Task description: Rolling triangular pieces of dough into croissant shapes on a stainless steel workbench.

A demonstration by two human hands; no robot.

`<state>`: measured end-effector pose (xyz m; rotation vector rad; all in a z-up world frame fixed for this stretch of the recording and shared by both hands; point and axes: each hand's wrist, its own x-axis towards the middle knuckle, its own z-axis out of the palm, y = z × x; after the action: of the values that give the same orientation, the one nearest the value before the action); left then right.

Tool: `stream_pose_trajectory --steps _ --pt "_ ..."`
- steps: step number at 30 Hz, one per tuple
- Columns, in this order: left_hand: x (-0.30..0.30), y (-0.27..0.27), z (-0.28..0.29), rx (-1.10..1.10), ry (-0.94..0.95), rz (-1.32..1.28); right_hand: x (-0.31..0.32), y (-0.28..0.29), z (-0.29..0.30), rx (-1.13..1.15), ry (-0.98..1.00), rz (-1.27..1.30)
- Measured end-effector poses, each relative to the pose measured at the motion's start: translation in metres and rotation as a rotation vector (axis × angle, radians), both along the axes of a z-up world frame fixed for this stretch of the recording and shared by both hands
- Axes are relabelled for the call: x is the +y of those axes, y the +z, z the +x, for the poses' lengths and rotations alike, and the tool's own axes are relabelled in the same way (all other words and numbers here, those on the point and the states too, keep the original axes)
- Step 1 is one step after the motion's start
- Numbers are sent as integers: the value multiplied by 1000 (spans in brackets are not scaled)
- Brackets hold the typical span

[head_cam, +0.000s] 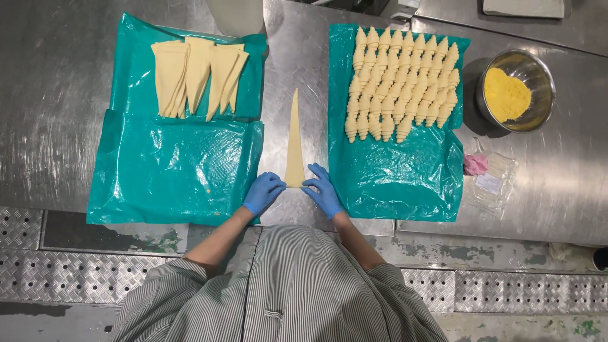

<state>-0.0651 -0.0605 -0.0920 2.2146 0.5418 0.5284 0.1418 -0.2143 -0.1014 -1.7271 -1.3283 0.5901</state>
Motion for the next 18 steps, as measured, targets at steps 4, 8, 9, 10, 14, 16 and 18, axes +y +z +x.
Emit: stream_pose_trajectory --steps 4,8,9,10,14,16,18 --pt "1 1 8 -10 17 14 16 7 -2 -55 -23 1" --pt "-4 7 14 -20 71 0 20 7 -3 -47 -63 8" --pt "-6 12 14 -63 94 6 19 5 -3 -46 -65 2" --pt "-9 13 14 -63 94 4 17 2 -3 -46 -65 1" --pt "-15 15 14 -106 111 31 14 -4 -7 -79 -89 45" --pt "-14 17 19 -77 117 19 16 -6 -6 -96 -106 41" --pt "-12 19 24 -38 145 -21 18 -13 -4 -10 -148 45"
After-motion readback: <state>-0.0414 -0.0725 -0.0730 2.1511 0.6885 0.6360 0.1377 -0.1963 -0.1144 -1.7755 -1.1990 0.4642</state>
